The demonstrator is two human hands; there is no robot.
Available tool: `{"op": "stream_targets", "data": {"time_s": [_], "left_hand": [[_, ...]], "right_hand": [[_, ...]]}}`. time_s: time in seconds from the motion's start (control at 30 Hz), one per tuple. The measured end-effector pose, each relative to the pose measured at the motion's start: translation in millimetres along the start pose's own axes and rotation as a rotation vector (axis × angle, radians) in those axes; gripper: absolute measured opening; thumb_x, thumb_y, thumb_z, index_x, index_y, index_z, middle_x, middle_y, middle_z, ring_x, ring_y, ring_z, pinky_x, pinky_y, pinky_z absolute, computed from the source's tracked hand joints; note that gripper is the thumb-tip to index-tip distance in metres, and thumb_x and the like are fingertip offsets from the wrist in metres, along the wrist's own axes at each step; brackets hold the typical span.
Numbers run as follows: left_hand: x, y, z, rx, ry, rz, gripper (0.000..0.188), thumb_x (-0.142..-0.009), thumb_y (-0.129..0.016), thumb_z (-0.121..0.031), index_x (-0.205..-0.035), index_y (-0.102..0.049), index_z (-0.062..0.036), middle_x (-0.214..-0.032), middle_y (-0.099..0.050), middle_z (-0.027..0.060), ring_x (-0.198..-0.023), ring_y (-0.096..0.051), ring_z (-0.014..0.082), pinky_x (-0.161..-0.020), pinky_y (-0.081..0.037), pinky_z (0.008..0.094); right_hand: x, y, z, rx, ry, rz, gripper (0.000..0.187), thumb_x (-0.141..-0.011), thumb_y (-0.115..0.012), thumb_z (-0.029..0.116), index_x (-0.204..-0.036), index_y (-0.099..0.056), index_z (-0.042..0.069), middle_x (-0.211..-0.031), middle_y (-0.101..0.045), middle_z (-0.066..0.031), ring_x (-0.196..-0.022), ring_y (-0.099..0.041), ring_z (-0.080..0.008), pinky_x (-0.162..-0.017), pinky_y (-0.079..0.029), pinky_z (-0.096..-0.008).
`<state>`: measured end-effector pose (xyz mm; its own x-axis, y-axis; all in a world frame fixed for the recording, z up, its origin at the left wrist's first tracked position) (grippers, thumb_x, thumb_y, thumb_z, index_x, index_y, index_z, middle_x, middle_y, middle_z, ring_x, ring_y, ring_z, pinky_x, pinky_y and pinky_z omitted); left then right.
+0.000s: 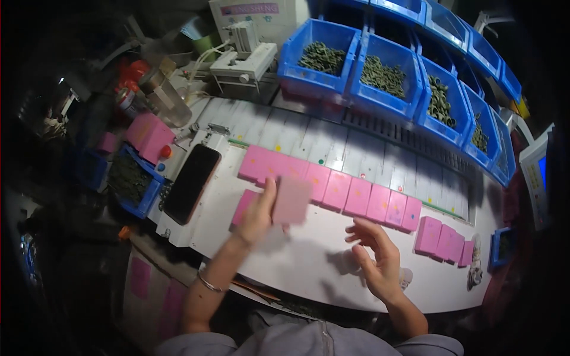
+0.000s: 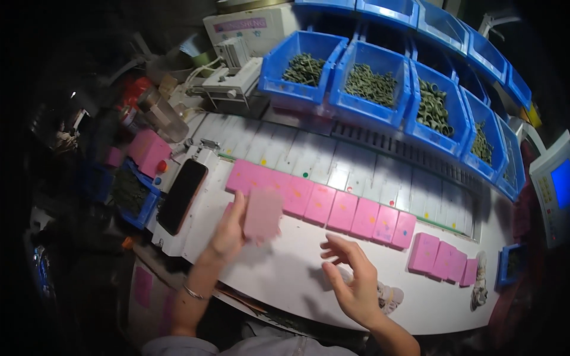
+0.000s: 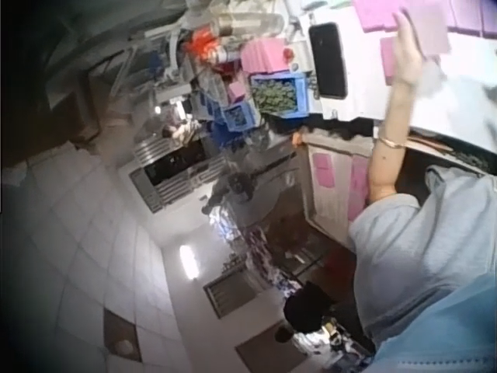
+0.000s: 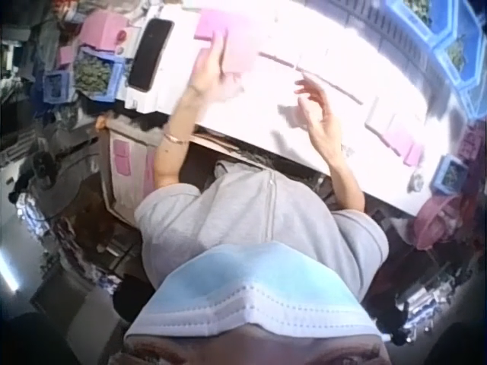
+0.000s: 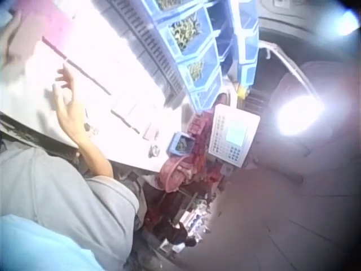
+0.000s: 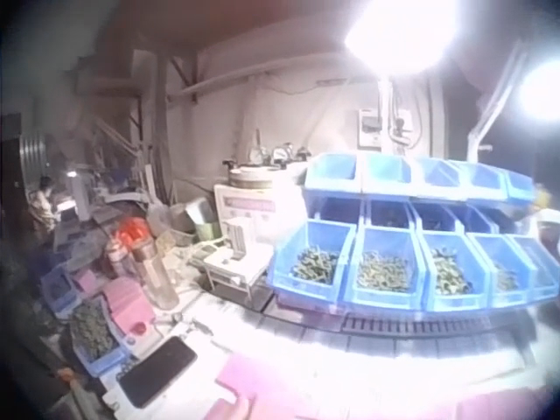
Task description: The person places small yellow and green wax pieces into a two-part pink silicone mold, secures the joined halves with rubber bands, and wipes the mold with a cloth.
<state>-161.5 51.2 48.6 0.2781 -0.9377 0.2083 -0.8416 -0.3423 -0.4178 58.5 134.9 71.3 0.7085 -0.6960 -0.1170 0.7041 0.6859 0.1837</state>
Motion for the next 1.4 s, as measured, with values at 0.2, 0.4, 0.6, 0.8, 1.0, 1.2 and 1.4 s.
{"op": "stream_targets", "data": {"time_s": [0.2, 0.4, 0.6, 0.8, 1.0, 1.2, 1.4], "left_hand": [[-71, 102, -84, -0.504, -0.185, -0.460, 0.025, -0.083, -0.061, -0.020, -0.097, -0.063, 0.0002, -0.084, -0.065, 0.0076, -0.077, -0.062, 0.0143, -0.068, -0.050, 0.0272], [-141, 115, -105, -1.355, -0.399, -0.864, 0.024, -0.069, -0.071, -0.016, -0.089, -0.063, -0.0045, -0.088, -0.063, 0.0227, -0.088, -0.062, 0.0366, -0.077, -0.050, 0.0406], [-164, 138, -94, -1.498, -0.381, -0.907, 0.034, -0.065, -0.071, -0.021, -0.093, -0.064, -0.0018, -0.095, -0.060, 0.0193, -0.091, -0.058, 0.0359, -0.082, -0.047, 0.0428], [-114, 83, -82, -1.766, -0.495, -0.672, 0.046, -0.076, -0.069, -0.032, -0.105, -0.060, 0.0021, -0.110, -0.050, 0.0239, -0.105, -0.045, 0.0396, -0.094, -0.038, 0.0435], [-6, 12, -17, -1.734, 0.136, -0.379, 0.076, -0.078, -0.066, -0.042, -0.131, -0.039, 0.0046, -0.114, -0.049, 0.0261, -0.104, -0.047, 0.0402, -0.091, -0.040, 0.0454], [38, 1, 1, -1.356, 0.017, -0.308, 0.075, -0.076, -0.073, -0.028, -0.132, -0.037, 0.0051, -0.118, -0.050, 0.0244, -0.106, -0.053, 0.0345, -0.091, -0.043, 0.0400], [43, -63, 20, -0.325, -0.021, 0.100, 0.075, -0.072, -0.076, -0.004, -0.134, -0.033, 0.0010, -0.125, -0.048, 0.0135, -0.115, -0.049, 0.0191, -0.101, -0.038, 0.0320]], "right_hand": [[14, 11, 6, 0.195, -0.038, 0.043, 0.025, -0.080, -0.058, -0.006, -0.105, -0.060, -0.002, -0.094, -0.062, -0.0127, -0.081, -0.062, -0.0189, -0.073, -0.049, -0.0275], [25, 26, 5, 0.309, -0.065, -0.091, 0.018, -0.080, -0.056, -0.003, -0.098, -0.061, -0.003, -0.085, -0.062, -0.0115, -0.075, -0.062, -0.0171, -0.070, -0.048, -0.0271], [23, 17, 13, 0.409, -0.038, -0.028, 0.016, -0.080, -0.057, -0.003, -0.096, -0.060, -0.003, -0.083, -0.062, -0.0119, -0.073, -0.062, -0.0195, -0.067, -0.048, -0.0275], [26, 17, 8, 0.477, 0.020, 0.037, 0.018, -0.081, -0.060, 0.001, -0.099, -0.060, 0.001, -0.091, -0.061, -0.0134, -0.081, -0.060, -0.0294, -0.069, -0.048, -0.0345], [31, 19, -1, 0.474, 0.052, 0.001, 0.017, -0.081, -0.058, -0.003, -0.098, -0.061, -0.001, -0.088, -0.062, -0.0128, -0.077, -0.062, -0.0232, -0.067, -0.049, -0.0288], [40, 1, 10, 0.365, 0.091, 0.108, 0.037, -0.078, -0.065, 0.003, -0.114, -0.055, -0.001, -0.104, -0.057, -0.0168, -0.090, -0.058, -0.0304, -0.077, -0.047, -0.0357], [23, -26, 24, 0.358, 0.290, 0.140, 0.084, -0.068, -0.075, 0.009, -0.138, -0.030, -0.002, -0.134, -0.034, -0.0245, -0.119, -0.040, -0.0395, -0.095, -0.039, -0.0430]]}}
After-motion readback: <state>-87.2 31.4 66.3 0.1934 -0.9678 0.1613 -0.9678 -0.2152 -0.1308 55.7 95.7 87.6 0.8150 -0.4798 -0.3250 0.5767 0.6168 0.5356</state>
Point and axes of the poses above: each hand's wrist, its own x-axis away from the middle knuckle, its own y-axis out of the back of the hand, z = x × y, the point moved 3 cm from there along -x, towards the middle knuckle
